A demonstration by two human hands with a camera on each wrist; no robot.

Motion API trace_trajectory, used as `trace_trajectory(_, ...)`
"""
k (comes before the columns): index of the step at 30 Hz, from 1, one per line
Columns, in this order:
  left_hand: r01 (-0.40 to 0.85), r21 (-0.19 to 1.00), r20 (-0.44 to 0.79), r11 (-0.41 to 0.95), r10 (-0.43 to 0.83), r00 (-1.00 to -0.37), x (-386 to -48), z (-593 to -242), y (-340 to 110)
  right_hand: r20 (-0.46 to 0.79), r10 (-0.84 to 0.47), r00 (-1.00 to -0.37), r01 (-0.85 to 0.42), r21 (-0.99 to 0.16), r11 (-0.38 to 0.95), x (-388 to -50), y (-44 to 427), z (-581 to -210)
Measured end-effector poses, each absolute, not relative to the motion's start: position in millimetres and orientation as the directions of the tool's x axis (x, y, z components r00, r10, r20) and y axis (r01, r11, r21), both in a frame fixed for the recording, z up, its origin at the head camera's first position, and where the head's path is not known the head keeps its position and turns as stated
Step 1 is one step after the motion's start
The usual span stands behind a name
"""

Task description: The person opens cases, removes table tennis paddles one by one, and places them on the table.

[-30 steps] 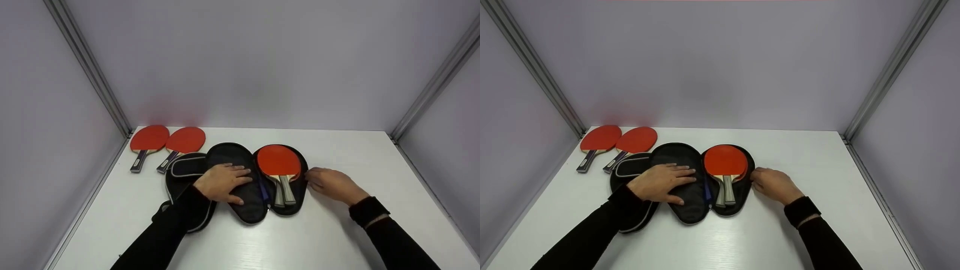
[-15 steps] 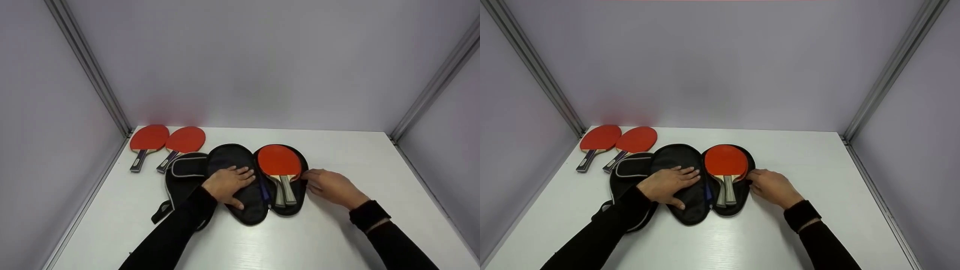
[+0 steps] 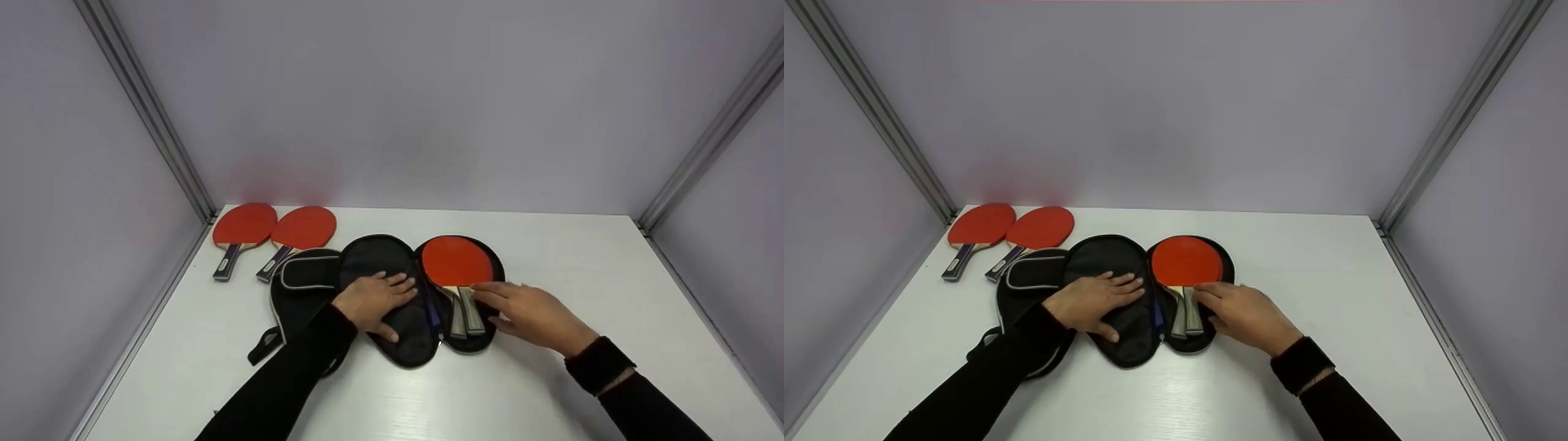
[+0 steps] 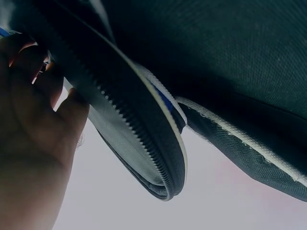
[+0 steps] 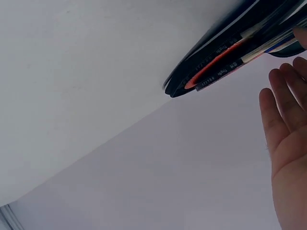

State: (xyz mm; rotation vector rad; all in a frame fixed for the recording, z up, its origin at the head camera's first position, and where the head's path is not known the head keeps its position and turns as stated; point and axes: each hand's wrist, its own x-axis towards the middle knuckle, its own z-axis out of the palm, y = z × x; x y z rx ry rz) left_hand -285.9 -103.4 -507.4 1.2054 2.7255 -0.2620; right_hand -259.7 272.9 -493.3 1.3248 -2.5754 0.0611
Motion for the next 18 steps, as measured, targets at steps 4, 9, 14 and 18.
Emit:
trace_trajectory(4,0.735,-0.104,-0.219,0.67,0.705,-0.674,-279.5,-498.0,-100.6,0.238,-0.854,-0.463,-0.847,0.165,0.506,-258.1,268.1,-495.4)
trace_trajectory(9,0.729,-0.135,-0.225,0.671,0.696,-0.682,-274.5,-491.6,-98.7,0.244,-0.9,-0.362,-0.859,0.288,0.424,-258.7,262.3,-500.7)
trace_trajectory(14,0.733,-0.125,-0.226,0.668,0.701,-0.677,-274.3,-490.8,-99.3,0.227,-0.922,-0.313,-0.846,0.375,0.379,-262.4,257.7,-505.1)
trace_trajectory(18,0.737,-0.135,-0.222,0.663,0.704,-0.674,-273.2,-489.9,-99.4,0.23,-0.937,-0.262,-0.83,0.443,0.34,-267.1,256.1,-508.7)
